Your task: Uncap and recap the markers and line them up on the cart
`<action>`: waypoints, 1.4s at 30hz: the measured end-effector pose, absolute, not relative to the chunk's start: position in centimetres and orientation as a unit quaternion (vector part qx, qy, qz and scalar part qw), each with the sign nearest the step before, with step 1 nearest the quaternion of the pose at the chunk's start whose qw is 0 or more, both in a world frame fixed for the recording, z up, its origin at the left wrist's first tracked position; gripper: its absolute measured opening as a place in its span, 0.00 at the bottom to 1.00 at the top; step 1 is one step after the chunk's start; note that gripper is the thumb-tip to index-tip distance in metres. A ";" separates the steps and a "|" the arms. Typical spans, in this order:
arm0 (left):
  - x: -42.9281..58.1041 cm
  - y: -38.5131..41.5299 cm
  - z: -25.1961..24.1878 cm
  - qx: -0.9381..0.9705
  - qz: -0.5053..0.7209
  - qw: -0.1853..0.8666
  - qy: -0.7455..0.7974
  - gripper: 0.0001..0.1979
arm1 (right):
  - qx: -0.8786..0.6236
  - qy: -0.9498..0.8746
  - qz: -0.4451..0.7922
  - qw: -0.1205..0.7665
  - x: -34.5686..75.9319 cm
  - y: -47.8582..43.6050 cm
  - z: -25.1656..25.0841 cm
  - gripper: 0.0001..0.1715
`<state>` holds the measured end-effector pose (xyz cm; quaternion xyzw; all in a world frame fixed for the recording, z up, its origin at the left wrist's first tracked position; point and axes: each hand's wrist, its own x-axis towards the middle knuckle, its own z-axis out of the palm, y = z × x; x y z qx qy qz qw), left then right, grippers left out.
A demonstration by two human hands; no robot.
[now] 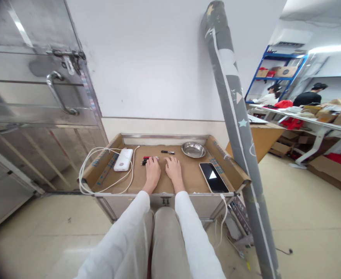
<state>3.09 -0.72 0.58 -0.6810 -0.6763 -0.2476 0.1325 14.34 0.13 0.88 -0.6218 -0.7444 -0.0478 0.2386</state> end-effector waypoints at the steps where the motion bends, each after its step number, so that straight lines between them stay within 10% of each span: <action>1: 3.2 -0.7 0.6 -0.689 -0.245 0.136 -0.668 0.16 | -0.631 -0.735 -0.053 0.243 14.4 0.2 0.9 0.23; 42: 4.9 3.6 0.5 -0.778 -0.218 0.106 -0.579 0.12 | -0.679 -0.688 -0.099 0.236 16.1 3.3 -0.2 0.13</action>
